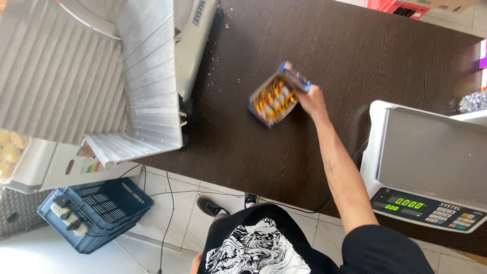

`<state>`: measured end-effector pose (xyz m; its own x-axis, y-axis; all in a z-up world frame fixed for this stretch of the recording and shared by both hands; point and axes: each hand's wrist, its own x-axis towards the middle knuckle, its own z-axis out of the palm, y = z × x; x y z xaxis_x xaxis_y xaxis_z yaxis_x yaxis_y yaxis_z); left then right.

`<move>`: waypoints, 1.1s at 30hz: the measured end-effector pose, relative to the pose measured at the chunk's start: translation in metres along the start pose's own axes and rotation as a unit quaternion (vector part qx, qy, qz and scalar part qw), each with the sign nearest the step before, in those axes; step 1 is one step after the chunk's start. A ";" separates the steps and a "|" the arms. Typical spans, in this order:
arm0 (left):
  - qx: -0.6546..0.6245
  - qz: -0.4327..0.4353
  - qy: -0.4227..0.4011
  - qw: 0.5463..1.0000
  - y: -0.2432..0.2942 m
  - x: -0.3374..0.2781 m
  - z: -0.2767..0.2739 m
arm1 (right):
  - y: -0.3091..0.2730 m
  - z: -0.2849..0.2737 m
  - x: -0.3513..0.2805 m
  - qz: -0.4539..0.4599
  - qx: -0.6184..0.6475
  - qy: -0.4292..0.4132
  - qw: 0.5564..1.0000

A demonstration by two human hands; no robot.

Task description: The person moves various items including a box of candies, trays of cookies, a basket of bread, and plastic containers of sweets from a checkout counter onto a nearby display shelf.

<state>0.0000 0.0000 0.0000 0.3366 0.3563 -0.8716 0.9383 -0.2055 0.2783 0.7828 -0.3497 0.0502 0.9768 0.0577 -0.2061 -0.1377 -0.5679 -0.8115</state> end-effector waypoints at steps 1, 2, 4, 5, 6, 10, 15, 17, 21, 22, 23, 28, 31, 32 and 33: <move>-0.002 0.000 -0.003 1.000 0.005 0.021 0.002 | -0.008 -0.005 -0.021 0.001 0.010 -0.071 0.997; -0.002 -0.002 -0.007 1.000 0.011 0.041 -0.008 | 0.008 0.001 -0.032 0.001 0.007 -0.074 0.997; -0.005 -0.005 -0.015 1.000 0.038 0.082 -0.006 | 0.039 0.011 -0.054 -0.073 -0.085 -0.128 0.985; -0.008 -0.007 -0.017 1.000 0.035 0.089 -0.006 | 0.027 0.010 -0.076 -0.073 -0.088 -0.131 0.985; -0.027 -0.012 -0.019 0.999 0.031 0.095 -0.004 | 0.015 0.009 -0.097 -0.024 -0.109 -0.172 0.979; -0.045 -0.005 -0.026 0.999 0.016 0.111 -0.004 | 0.019 0.029 -0.159 -0.037 -0.158 -0.214 0.963; -0.081 -0.041 -0.003 0.996 -0.011 0.113 -0.006 | -0.036 0.057 -0.222 0.049 -0.166 -0.222 0.959; -0.083 -0.052 0.000 0.995 -0.023 0.109 -0.012 | -0.050 0.076 -0.242 0.039 -0.173 -0.226 0.958; -0.126 -0.063 -0.002 0.990 -0.055 0.104 -0.018 | -0.099 0.115 -0.285 0.093 -0.101 -0.255 0.957; -0.125 -0.053 0.004 0.991 -0.065 0.105 -0.021 | -0.110 0.129 -0.295 0.104 -0.086 -0.262 0.956; -0.133 -0.057 0.007 0.989 -0.076 0.101 -0.020 | -0.119 0.142 -0.304 0.099 -0.089 -0.269 0.954; -0.169 -0.061 0.010 0.984 -0.126 0.090 -0.039 | -0.133 0.227 -0.333 0.058 -0.123 -0.268 0.954; -0.178 -0.083 0.010 0.980 -0.152 0.088 -0.055 | -0.188 0.271 -0.358 0.009 -0.103 -0.286 0.953; -0.184 -0.085 0.014 0.979 -0.160 0.089 -0.062 | -0.203 0.289 -0.365 0.004 -0.104 -0.292 0.951; -0.216 -0.098 0.019 0.971 -0.169 0.090 -0.068 | -0.218 0.306 -0.373 0.032 -0.075 -0.309 0.948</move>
<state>-0.1226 0.1283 -0.0979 0.1435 0.3858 -0.9113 0.9276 0.2686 0.2598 0.3981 0.0035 0.1365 0.6786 0.4629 -0.5703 -0.1236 -0.6934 -0.7099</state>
